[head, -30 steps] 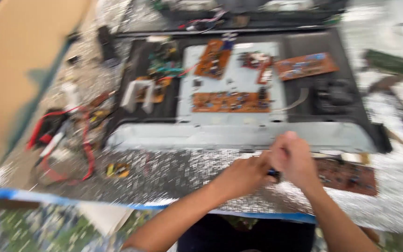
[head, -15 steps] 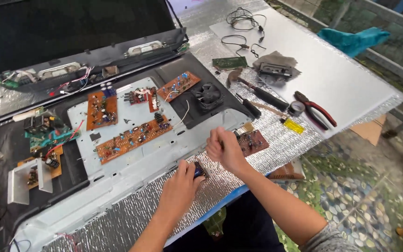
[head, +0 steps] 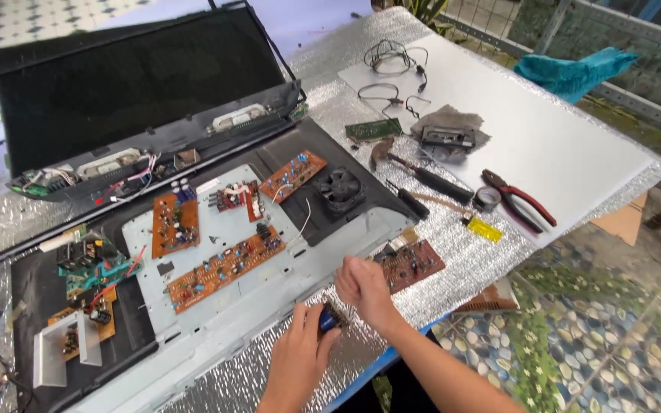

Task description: Disassembling electronic components from a television chassis using a screwdriver.

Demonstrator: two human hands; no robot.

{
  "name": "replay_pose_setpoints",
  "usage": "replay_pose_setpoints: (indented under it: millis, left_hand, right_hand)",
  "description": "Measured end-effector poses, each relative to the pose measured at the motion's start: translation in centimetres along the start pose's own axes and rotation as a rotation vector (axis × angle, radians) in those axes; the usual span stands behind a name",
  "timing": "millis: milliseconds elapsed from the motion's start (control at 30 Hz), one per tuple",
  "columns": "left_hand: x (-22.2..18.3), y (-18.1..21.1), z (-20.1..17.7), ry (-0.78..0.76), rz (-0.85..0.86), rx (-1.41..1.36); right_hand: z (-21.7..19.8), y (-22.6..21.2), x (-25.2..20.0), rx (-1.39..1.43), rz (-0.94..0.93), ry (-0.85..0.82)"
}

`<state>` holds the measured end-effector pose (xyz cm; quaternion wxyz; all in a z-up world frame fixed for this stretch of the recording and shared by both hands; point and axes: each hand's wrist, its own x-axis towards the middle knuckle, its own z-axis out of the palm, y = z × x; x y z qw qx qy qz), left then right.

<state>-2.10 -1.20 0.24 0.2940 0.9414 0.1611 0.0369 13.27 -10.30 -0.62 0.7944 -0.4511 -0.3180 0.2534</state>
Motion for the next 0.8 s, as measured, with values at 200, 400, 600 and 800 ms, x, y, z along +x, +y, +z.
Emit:
replay_pose_setpoints:
  millis: [200,400,600,800]
  left_hand:
    - [0.6,0.0,1.6,0.095,-0.077,0.052]
    - [0.9,1.9,1.2,0.059,-0.29,0.08]
    - [0.5,3.5,0.0,0.149,-0.184,0.041]
    - [-0.5,3.0,0.1,0.203,-0.058,0.04]
  right_hand:
    - [-0.3,-1.3,-0.6,0.035,-0.043,-0.14]
    - [-1.3,-1.7,-1.3,-0.089,0.0,-0.354]
    - [-1.0,-1.5,-1.0,-0.08,0.012,-0.377]
    - [-2.2,0.1,-0.5,0.004,0.014,-0.355]
